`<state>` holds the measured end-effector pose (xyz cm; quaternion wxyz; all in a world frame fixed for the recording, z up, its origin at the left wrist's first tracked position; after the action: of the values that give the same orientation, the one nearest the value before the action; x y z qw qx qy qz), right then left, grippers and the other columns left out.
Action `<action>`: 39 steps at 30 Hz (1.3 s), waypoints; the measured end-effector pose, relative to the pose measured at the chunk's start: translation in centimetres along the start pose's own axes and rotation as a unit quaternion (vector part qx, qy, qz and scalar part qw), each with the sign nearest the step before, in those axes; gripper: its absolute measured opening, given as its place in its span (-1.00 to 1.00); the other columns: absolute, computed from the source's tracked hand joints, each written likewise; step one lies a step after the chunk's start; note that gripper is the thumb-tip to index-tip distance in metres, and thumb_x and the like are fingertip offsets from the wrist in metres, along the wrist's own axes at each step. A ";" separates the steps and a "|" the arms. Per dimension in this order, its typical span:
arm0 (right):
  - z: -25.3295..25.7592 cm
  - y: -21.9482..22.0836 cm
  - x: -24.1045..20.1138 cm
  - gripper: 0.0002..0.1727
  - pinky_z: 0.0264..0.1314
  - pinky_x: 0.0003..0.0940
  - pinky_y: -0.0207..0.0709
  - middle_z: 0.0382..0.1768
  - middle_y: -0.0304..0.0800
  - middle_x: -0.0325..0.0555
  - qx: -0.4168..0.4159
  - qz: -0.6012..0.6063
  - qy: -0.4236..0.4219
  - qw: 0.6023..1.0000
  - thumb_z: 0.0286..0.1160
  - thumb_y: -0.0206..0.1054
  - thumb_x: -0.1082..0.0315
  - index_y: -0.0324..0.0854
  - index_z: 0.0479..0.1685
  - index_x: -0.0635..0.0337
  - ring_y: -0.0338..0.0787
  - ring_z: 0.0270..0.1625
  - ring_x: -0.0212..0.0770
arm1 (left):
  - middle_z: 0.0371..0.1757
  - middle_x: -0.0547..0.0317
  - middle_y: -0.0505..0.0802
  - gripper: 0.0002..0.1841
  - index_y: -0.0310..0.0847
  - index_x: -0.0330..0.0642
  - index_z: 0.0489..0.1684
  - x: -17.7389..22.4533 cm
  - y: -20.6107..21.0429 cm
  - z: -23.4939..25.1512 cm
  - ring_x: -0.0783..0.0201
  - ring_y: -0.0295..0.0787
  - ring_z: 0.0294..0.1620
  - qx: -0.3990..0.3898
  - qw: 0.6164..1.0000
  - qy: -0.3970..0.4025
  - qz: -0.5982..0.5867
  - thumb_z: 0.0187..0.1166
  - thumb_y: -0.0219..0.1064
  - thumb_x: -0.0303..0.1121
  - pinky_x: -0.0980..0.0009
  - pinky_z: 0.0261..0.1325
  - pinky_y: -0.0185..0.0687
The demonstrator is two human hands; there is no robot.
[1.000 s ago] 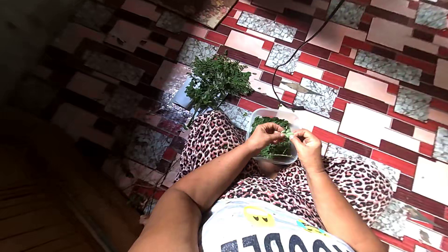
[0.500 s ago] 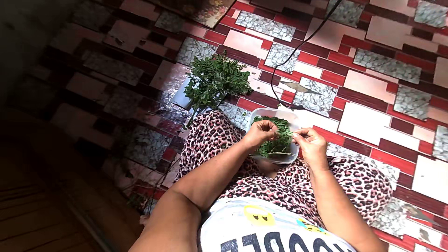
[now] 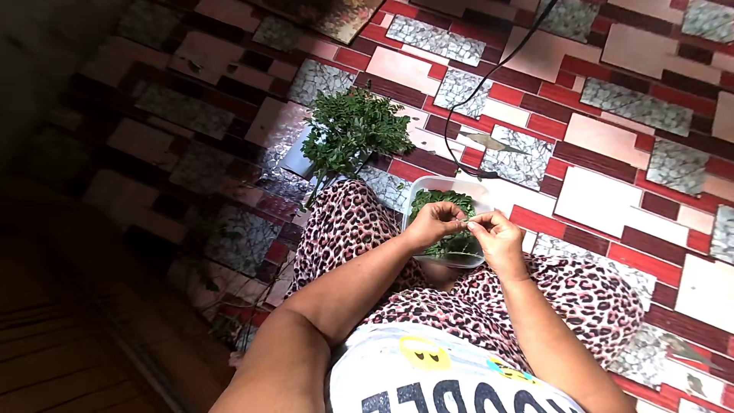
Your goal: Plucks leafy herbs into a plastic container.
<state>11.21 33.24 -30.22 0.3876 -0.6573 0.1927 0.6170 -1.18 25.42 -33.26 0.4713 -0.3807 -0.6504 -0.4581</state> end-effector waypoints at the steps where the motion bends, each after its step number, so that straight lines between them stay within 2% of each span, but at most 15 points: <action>1: 0.0 0.0 0.0 -0.90 -0.12 -0.54 0.70 -0.27 0.80 -0.21 0.000 0.003 0.000 1.000 0.38 0.45 0.60 0.71 -0.20 0.29 0.75 -0.28 -0.48 | -0.33 0.10 0.78 -0.93 0.65 -0.36 -0.18 -0.1 -0.1 0.0 0.36 0.74 -0.30 0.003 1.000 -0.005 -0.010 0.51 0.41 -0.60 0.37 -0.07 0.74; 6: 0.1 -0.5 0.2 -0.90 -0.13 -0.51 0.72 -0.29 0.80 -0.22 0.014 0.024 0.012 1.000 0.38 0.43 0.61 0.70 -0.21 0.29 0.76 -0.30 -0.45 | -0.33 0.14 0.78 -0.97 0.66 -0.31 -0.23 0.2 -0.4 -0.2 0.37 0.72 -0.30 0.009 0.999 -0.014 -0.030 0.51 0.38 -0.58 0.39 -0.10 0.71; 10: 0.2 -1.3 0.3 -0.90 -0.14 -0.48 0.73 -0.27 0.80 -0.20 0.026 0.008 0.021 0.999 0.39 0.44 0.58 0.70 -0.18 0.28 0.77 -0.30 -0.43 | -0.36 0.15 0.76 -0.95 0.65 -0.32 -0.24 0.9 -1.3 -0.3 0.41 0.67 -0.35 0.026 1.000 0.003 0.010 0.47 0.38 -0.58 0.45 -0.19 0.64; 12: 0.2 -1.3 0.3 -0.91 -0.14 -0.48 0.71 -0.27 0.78 -0.19 0.024 -0.012 0.018 0.999 0.41 0.43 0.56 0.69 -0.17 0.28 0.75 -0.30 -0.44 | -0.18 0.07 0.82 -0.85 0.70 -0.38 -0.09 1.1 -1.5 -0.2 0.37 0.74 -0.21 0.030 0.998 0.005 0.050 0.45 0.44 -0.57 0.40 -0.06 0.70; 14: 0.1 -1.0 0.0 -0.92 -0.14 -0.50 0.70 -0.26 0.78 -0.17 0.020 -0.026 0.006 0.999 0.41 0.43 0.56 0.69 -0.18 0.30 0.75 -0.29 -0.45 | 0.07 -0.01 0.82 -0.74 0.72 -0.34 0.08 1.1 -1.2 -0.3 0.25 0.76 -0.02 0.022 0.995 -0.013 0.098 0.48 0.49 -0.46 0.28 0.05 0.71; 15: 0.1 -0.8 -0.1 -0.92 -0.14 -0.51 0.69 -0.27 0.78 -0.17 0.019 -0.032 -0.001 0.999 0.41 0.43 0.56 0.69 -0.18 0.31 0.74 -0.29 -0.46 | 0.16 0.00 0.82 -0.74 0.73 -0.30 0.08 1.1 -1.0 -0.4 0.22 0.76 0.11 0.017 0.993 -0.014 0.118 0.50 0.50 -0.42 0.22 0.14 0.69; 16: 0.1 -0.7 -0.2 -0.92 -0.14 -0.53 0.69 -0.27 0.78 -0.17 0.017 -0.036 -0.007 0.999 0.41 0.43 0.56 0.69 -0.19 0.31 0.74 -0.29 -0.47 | 0.20 0.00 0.82 -0.77 0.74 -0.30 0.03 1.0 -0.8 -0.3 0.21 0.74 0.22 0.011 0.991 -0.007 0.131 0.50 0.50 -0.42 0.17 0.24 0.66; 18: 0.0 -0.4 -0.4 -0.92 -0.12 -0.53 0.69 -0.26 0.78 -0.17 0.010 -0.036 -0.017 0.999 0.41 0.43 0.56 0.70 -0.19 0.31 0.74 -0.28 -0.47 | 0.16 -0.02 0.83 -0.85 0.75 -0.32 -0.09 0.9 -0.6 -0.1 0.20 0.74 0.25 0.006 0.990 0.018 0.143 0.51 0.48 -0.45 0.16 0.31 0.65; 22: -0.1 -0.2 -0.6 -0.92 -0.09 -0.52 0.71 -0.25 0.79 -0.17 0.003 -0.030 -0.028 0.999 0.41 0.42 0.57 0.70 -0.18 0.33 0.76 -0.25 -0.47 | 0.13 -0.05 0.82 -0.91 0.71 -0.37 -0.29 0.9 -0.4 0.0 0.25 0.77 0.17 -0.001 0.990 0.035 0.140 0.55 0.40 -0.50 0.24 0.29 0.67; 28: -0.2 -0.2 -0.6 -0.92 -0.11 -0.53 0.70 -0.26 0.77 -0.19 0.015 -0.008 -0.020 1.000 0.43 0.39 0.59 0.68 -0.17 0.31 0.75 -0.27 -0.47 | 0.17 -0.05 0.79 -0.88 0.64 -0.33 -0.42 2.1 -0.3 -0.5 0.25 0.72 0.20 0.008 0.989 0.037 0.144 0.55 0.36 -0.54 0.26 0.26 0.65; 31: -0.1 -0.1 -0.8 -0.93 -0.15 -0.56 0.67 -0.28 0.75 -0.20 0.019 -0.008 -0.022 1.000 0.44 0.37 0.57 0.66 -0.19 0.31 0.72 -0.30 -0.50 | 0.14 -0.08 0.79 -0.95 0.70 -0.39 -0.22 3.9 -0.4 -1.3 0.22 0.74 0.15 0.013 0.979 0.039 0.199 0.57 0.35 -0.56 0.24 0.26 0.66; 34: -0.3 0.2 -1.1 -0.93 -0.16 -0.56 0.67 -0.28 0.75 -0.20 0.013 0.005 -0.021 1.000 0.46 0.37 0.55 0.66 -0.16 0.30 0.72 -0.30 -0.50 | 0.14 -0.08 0.78 -0.93 0.70 -0.41 -0.17 4.6 -0.1 -1.6 0.23 0.73 0.15 0.007 0.972 0.046 0.230 0.56 0.33 -0.57 0.26 0.26 0.66; 36: -0.1 0.1 -1.2 -0.93 -0.18 -0.55 0.66 -0.30 0.74 -0.17 0.020 -0.015 -0.023 0.999 0.46 0.38 0.53 0.67 -0.17 0.29 0.71 -0.32 -0.48 | 0.13 -0.09 0.78 -0.87 0.70 -0.42 -0.06 4.5 -0.1 -1.4 0.20 0.74 0.12 0.010 0.971 0.032 0.238 0.59 0.32 -0.54 0.24 0.24 0.67; 37: -0.1 -0.1 -1.1 -0.94 -0.17 -0.49 0.67 -0.29 0.75 -0.12 0.021 -0.045 -0.023 0.999 0.47 0.37 0.52 0.68 -0.17 0.30 0.72 -0.30 -0.43 | 0.15 -0.10 0.78 -0.84 0.69 -0.42 0.01 4.7 -0.3 -1.6 0.18 0.75 0.13 0.016 0.968 0.022 0.248 0.62 0.31 -0.51 0.21 0.25 0.68; 39: 0.0 -0.5 -0.6 -0.90 -0.04 -0.22 0.71 -0.22 0.81 0.04 -0.013 -0.118 0.004 0.993 0.53 0.35 0.50 0.74 -0.15 0.34 0.80 -0.21 -0.20 | 0.22 -0.10 0.77 -0.77 0.66 -0.39 0.15 5.9 -1.7 -2.5 0.16 0.76 0.15 0.036 0.962 0.004 0.269 0.71 0.25 -0.44 0.18 0.25 0.69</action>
<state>11.47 33.37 -29.57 0.4481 -0.6830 0.1078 0.5667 -3.62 22.89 -27.63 0.5930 -0.5225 -0.5386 -0.2919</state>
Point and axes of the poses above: each hand's wrist, its own z-axis towards the middle knuckle, its own y-axis out of the palm, x = y × z, the point moved 8 cm from there along z, towards the middle knuckle
